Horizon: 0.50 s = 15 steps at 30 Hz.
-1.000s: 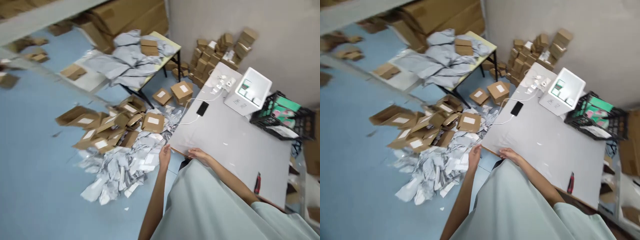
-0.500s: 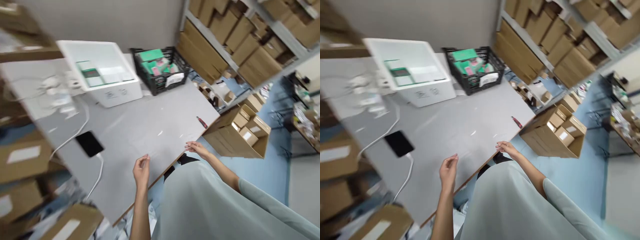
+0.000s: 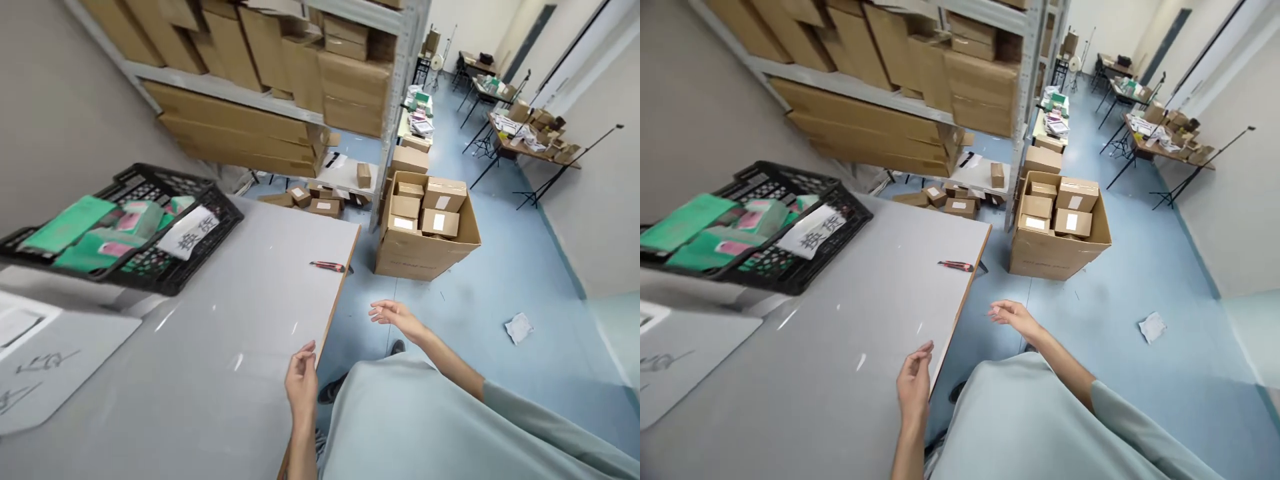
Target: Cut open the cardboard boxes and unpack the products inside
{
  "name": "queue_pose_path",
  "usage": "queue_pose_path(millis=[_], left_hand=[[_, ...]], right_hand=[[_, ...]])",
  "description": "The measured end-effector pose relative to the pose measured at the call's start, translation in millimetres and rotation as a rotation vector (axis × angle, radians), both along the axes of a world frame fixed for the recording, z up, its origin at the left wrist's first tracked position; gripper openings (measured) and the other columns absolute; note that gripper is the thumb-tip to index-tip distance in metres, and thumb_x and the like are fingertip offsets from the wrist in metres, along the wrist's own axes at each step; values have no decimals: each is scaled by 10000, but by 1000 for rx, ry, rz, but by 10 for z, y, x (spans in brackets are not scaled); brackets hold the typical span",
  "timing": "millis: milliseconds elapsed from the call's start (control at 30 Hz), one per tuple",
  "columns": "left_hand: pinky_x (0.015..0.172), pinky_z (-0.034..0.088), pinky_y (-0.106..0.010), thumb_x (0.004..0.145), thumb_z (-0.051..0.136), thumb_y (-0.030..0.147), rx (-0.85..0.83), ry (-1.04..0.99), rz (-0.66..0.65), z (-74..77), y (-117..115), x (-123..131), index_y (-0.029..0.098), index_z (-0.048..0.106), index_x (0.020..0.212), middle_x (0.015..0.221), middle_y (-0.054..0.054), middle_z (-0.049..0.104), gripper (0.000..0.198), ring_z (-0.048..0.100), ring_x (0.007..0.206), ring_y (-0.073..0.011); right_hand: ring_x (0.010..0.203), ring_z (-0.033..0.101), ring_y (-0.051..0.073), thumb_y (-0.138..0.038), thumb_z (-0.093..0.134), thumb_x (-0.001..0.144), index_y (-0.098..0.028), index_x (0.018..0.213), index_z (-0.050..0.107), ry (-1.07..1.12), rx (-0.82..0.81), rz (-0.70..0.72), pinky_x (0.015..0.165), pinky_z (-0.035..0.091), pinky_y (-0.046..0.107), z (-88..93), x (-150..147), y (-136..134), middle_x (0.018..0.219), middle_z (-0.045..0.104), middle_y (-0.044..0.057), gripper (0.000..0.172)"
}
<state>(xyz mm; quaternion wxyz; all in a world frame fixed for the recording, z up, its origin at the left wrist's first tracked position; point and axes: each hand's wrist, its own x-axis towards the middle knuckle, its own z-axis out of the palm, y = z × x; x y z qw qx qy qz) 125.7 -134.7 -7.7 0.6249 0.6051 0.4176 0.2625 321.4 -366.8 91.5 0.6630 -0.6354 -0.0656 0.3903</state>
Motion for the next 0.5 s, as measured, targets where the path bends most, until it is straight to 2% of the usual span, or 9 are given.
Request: queue_pose_path(millis=[100,200,367,500], left_hand=[[1153,610,-578,833,760,696,44,23,-159,-26,-583,580,257,652,919,1242,-147,835,461,787,1256,-364],[1129,624,-583,851,754,743,64,53,-316,-51,-1252,1183,263,645,893,1220,-152,838,494,802,1217,-373],[1156,602,-593,842,774,692,13,77,-558,45,-2392,2140,267,634,870,1191,-162,837,448,801,1228,-381],[1184,578,-537,885,754,618,-17,91,-789,126,-3103,2845,265,624,897,1201,-154,819,376,788,1257,-350]], right_hand=[[1172,819,331,-874,887,764,-244,1238,814,-3,14,-100,1151,562,552,-114,273,-631,1282,847,140,791],[1165,819,350,-887,881,758,-262,1200,821,5,2,-215,1124,578,555,-253,555,-1307,1248,858,131,768],[1144,819,363,-873,863,786,-262,1185,819,-11,-34,-388,1087,600,549,-332,1012,-2312,1247,860,150,731],[1161,816,357,-831,828,857,-259,1221,810,-9,-21,-526,1095,603,538,-345,1372,-2917,1281,851,157,679]])
